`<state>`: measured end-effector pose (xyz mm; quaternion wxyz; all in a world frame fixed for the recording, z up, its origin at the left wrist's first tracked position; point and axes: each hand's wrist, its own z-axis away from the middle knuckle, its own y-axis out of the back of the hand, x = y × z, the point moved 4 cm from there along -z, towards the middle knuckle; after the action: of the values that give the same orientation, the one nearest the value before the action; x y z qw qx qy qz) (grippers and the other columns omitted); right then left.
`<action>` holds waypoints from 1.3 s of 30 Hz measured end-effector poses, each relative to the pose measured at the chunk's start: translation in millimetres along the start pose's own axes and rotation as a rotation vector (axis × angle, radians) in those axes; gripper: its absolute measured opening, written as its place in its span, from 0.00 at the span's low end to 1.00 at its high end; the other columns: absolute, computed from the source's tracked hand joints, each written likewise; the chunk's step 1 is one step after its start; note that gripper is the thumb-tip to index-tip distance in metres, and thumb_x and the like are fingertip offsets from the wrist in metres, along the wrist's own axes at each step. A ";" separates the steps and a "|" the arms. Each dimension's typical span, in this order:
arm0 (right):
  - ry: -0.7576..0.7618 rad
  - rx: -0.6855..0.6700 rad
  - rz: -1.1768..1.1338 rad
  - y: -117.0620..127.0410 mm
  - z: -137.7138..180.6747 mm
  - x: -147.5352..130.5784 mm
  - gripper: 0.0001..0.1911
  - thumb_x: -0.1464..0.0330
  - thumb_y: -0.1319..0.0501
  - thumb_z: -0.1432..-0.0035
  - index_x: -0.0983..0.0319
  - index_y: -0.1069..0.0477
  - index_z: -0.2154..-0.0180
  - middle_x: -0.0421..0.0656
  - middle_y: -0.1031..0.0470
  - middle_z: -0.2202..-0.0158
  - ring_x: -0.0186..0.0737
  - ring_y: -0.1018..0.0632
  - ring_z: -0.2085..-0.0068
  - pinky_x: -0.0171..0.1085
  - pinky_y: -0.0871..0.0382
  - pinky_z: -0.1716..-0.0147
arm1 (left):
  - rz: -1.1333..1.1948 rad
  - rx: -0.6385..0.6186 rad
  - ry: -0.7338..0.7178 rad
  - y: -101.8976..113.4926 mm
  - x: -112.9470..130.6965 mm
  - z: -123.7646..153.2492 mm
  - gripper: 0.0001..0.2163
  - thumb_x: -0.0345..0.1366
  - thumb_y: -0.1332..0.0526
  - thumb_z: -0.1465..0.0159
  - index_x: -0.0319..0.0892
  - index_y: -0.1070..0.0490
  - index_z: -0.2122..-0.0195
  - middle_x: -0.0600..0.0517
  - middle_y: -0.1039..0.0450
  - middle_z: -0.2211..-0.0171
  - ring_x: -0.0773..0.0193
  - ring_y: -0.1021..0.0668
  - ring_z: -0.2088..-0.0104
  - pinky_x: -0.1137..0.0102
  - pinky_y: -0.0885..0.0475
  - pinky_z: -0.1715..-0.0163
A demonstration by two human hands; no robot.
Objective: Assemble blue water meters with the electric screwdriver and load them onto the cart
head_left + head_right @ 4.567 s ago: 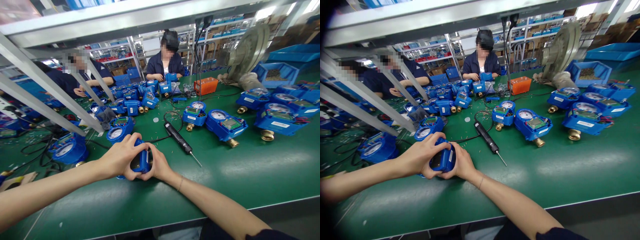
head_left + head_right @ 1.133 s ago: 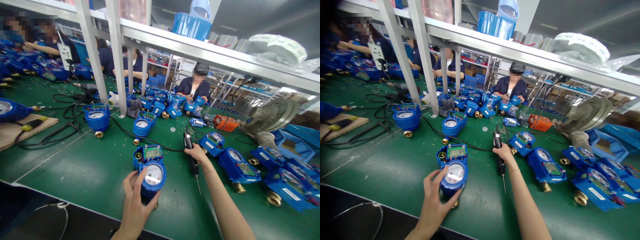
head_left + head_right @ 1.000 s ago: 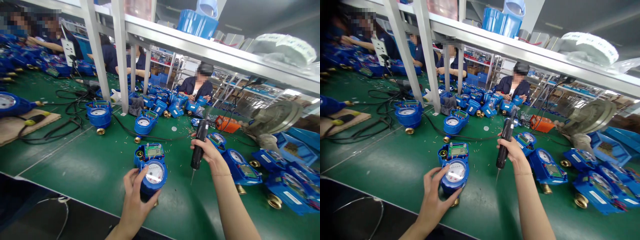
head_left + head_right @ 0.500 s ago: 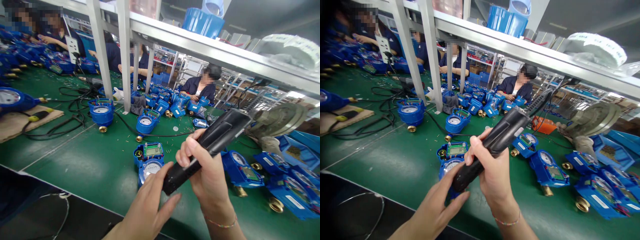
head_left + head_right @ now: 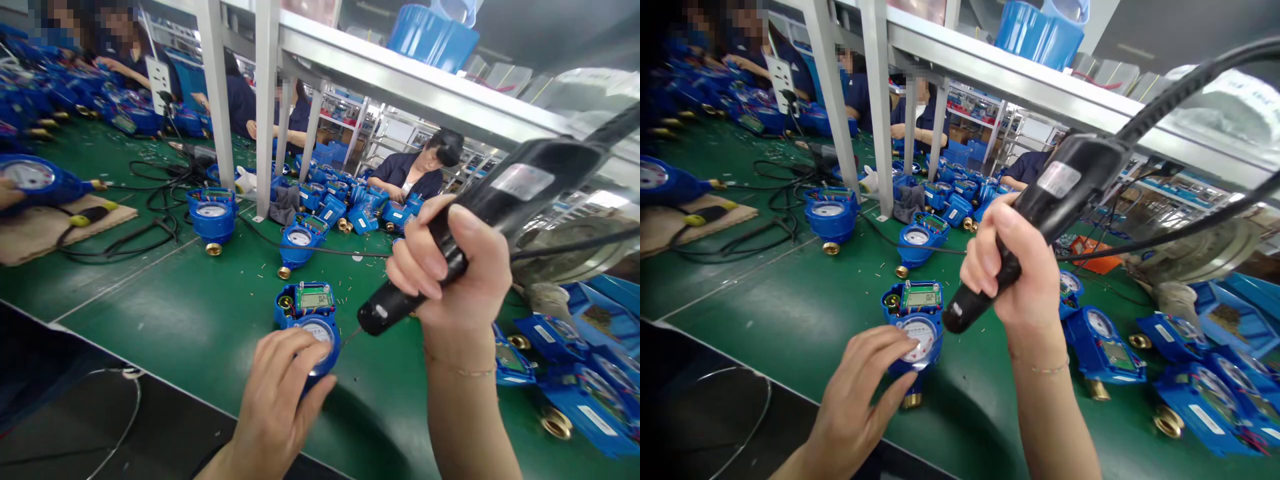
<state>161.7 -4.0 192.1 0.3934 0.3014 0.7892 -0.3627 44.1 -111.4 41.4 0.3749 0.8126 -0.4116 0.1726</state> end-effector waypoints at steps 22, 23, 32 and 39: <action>0.078 0.074 0.201 13.3 -25.0 47.9 0.09 0.69 0.38 0.43 0.60 0.38 0.69 0.30 0.37 0.85 0.26 0.39 0.87 0.30 0.42 0.86 | -0.224 -0.013 -0.095 -38.6 -38.1 27.5 0.24 0.27 0.35 0.40 0.46 0.39 0.44 0.43 0.41 0.44 0.42 0.41 0.38 0.40 0.38 0.43; 0.074 0.067 0.202 12.7 -24.2 48.0 0.09 0.69 0.38 0.43 0.60 0.39 0.70 0.30 0.37 0.85 0.26 0.39 0.87 0.30 0.42 0.86 | -0.223 -0.012 -0.096 -38.6 -38.0 27.3 0.24 0.27 0.35 0.40 0.46 0.38 0.44 0.43 0.41 0.44 0.42 0.41 0.38 0.41 0.38 0.43; 0.011 -0.019 0.176 13.1 -23.1 47.3 0.11 0.66 0.37 0.42 0.59 0.40 0.70 0.29 0.40 0.86 0.26 0.41 0.88 0.30 0.42 0.86 | -0.144 0.006 -0.019 -39.0 -37.3 28.2 0.23 0.25 0.37 0.39 0.48 0.38 0.44 0.44 0.42 0.43 0.45 0.43 0.37 0.46 0.36 0.43; 0.056 0.058 0.271 12.2 -34.5 12.5 0.11 0.64 0.34 0.45 0.56 0.38 0.66 0.29 0.43 0.85 0.27 0.42 0.87 0.31 0.47 0.86 | -0.143 0.071 0.001 -49.7 -12.4 45.2 0.23 0.25 0.35 0.41 0.46 0.34 0.45 0.43 0.40 0.45 0.48 0.37 0.43 0.53 0.32 0.48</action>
<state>150.8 33.1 192.3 0.4079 0.4267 0.7409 -0.3204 75.1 -119.8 -18.9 0.3574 0.8525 -0.3459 0.1605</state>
